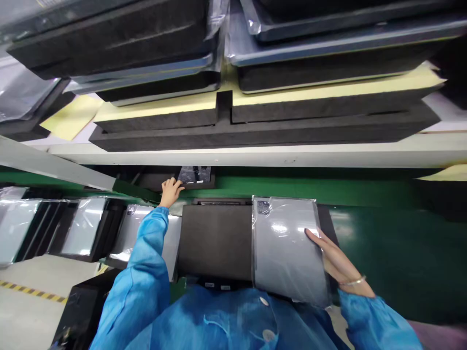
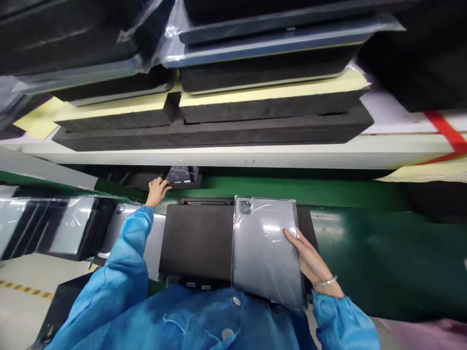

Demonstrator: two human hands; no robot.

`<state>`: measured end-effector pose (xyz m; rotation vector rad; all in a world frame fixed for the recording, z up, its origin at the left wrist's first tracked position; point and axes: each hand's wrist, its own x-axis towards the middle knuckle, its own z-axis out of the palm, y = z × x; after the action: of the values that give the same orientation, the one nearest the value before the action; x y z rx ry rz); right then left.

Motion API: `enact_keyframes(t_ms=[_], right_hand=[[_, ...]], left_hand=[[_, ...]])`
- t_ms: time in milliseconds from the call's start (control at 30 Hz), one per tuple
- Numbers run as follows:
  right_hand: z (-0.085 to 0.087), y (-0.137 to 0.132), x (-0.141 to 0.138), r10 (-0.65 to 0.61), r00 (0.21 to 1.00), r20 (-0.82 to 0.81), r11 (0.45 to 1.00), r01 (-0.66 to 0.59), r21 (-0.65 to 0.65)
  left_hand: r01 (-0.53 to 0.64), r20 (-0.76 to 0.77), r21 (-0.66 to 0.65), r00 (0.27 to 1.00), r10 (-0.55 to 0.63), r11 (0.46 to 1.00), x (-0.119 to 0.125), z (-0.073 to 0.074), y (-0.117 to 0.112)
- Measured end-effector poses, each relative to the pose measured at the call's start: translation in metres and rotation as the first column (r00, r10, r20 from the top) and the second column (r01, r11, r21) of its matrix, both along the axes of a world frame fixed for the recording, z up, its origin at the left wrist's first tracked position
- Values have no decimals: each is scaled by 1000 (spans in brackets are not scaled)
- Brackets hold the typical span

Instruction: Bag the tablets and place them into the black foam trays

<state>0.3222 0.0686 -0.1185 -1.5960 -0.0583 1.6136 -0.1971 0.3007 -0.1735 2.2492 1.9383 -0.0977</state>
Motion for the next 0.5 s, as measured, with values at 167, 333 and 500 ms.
enact_keyframes(t_ms=[167, 333, 500], right_hand=[[-3, -3, -5, 0, 999, 53, 999, -2, 40], [4, -23, 6, -68, 993, 96, 998, 67, 10], [12, -68, 41, -230, 953, 195, 970, 240, -28]], left_hand=[[18, 163, 29, 986, -22, 999, 21, 15, 18], [-33, 329, -71, 943, 54, 997, 44, 15, 6], [-255, 473, -203, 819, 323, 945, 38, 37, -58]])
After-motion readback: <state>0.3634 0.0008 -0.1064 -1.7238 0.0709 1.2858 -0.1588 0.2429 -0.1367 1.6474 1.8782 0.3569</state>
